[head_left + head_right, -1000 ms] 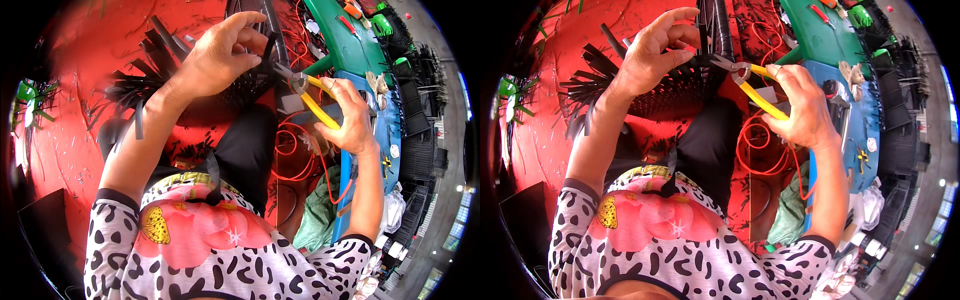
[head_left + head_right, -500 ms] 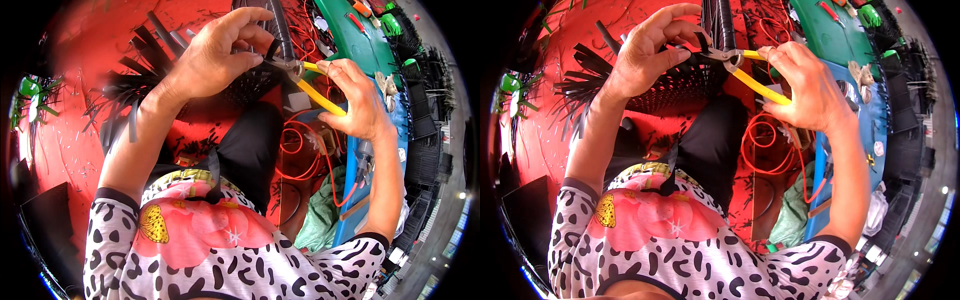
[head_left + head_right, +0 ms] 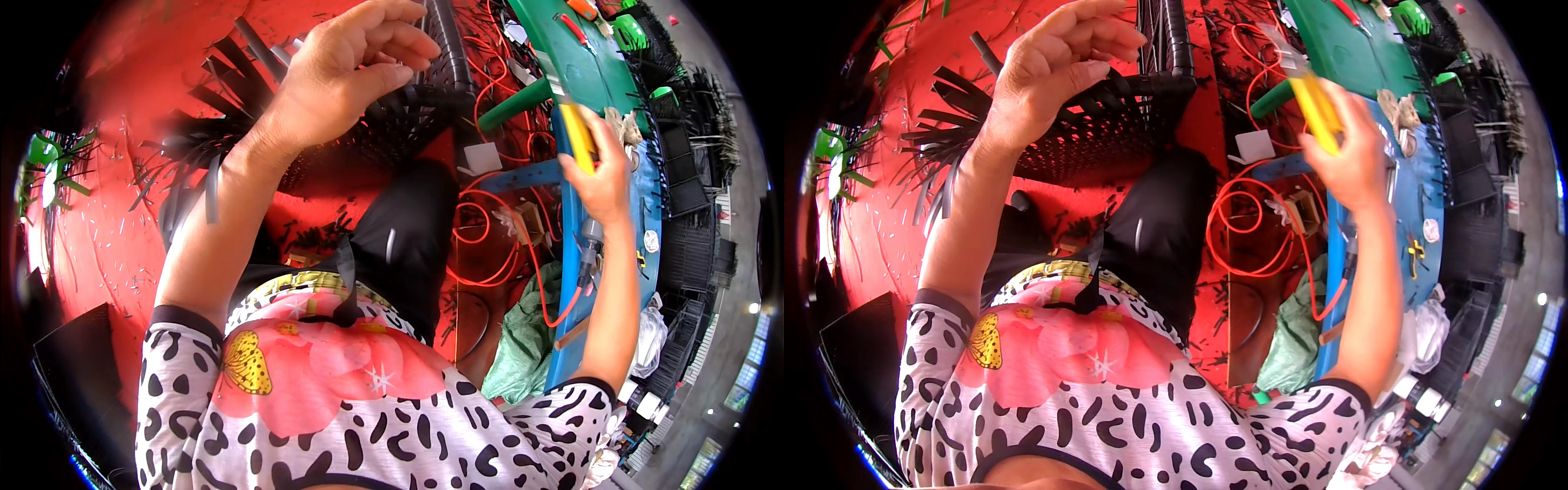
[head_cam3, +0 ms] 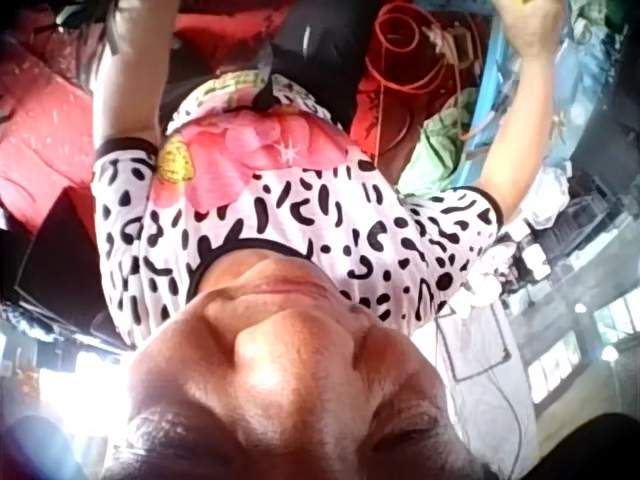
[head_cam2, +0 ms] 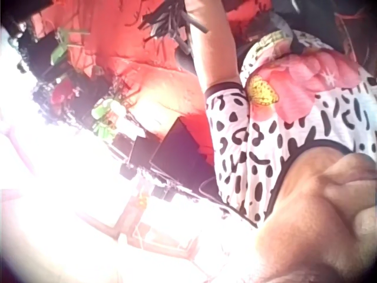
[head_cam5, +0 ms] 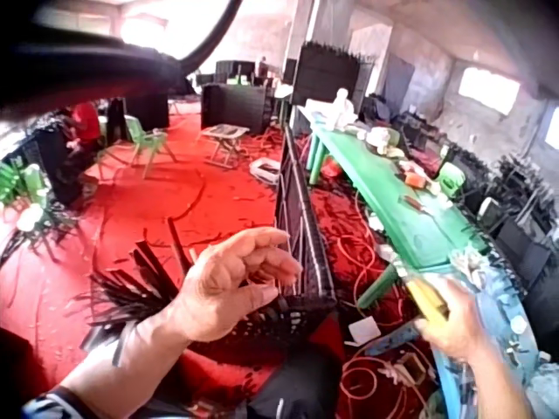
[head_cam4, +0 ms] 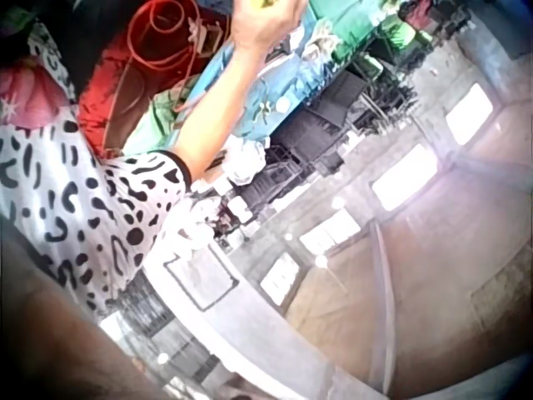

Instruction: The person weaves black plastic straps into a black wicker furniture frame. They use pliers to pull and position the straps, a pneumatic nailer to secure the ends to the frame, and a hammer to flatten the nails. The person handles the frame and several straps one at a time.

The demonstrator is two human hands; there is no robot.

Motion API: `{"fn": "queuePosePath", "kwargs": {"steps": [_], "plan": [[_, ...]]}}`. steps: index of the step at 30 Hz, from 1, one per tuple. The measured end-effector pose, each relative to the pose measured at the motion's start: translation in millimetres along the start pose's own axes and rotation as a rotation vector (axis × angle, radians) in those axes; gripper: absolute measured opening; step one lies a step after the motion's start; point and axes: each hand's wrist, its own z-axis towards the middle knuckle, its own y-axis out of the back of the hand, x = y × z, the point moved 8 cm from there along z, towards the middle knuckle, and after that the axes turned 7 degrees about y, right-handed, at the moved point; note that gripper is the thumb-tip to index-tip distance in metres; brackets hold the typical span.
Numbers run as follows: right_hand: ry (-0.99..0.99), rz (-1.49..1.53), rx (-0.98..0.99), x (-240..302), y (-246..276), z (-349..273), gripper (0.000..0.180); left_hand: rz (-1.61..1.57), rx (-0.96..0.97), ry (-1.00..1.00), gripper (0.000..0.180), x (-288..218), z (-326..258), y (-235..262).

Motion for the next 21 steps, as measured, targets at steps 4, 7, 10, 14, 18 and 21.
{"fn": "queuePosePath", "kwargs": {"steps": [4,7,10,14,18,21], "plan": [[-0.546,-0.245,-0.152,-131,45,-125,0.063,-0.052,-0.047,-0.055,0.047,3,4,2],[-1.085,-0.489,0.027,-200,84,-245,0.069,-0.076,-0.063,-0.086,0.047,0,4,4],[-1.274,-0.584,0.056,-222,100,-335,0.072,-0.103,-0.047,-0.061,0.046,2,2,7],[-1.043,-0.688,0.218,-179,91,-271,0.068,-0.093,-0.026,-0.058,0.044,1,1,4],[-0.491,0.347,-0.231,-65,-1,-82,0.049,-0.069,-0.028,-0.047,0.044,1,2,3],[-0.049,0.308,-0.192,63,-40,32,0.047,-0.024,-0.023,-0.066,0.046,-1,0,5]]}}
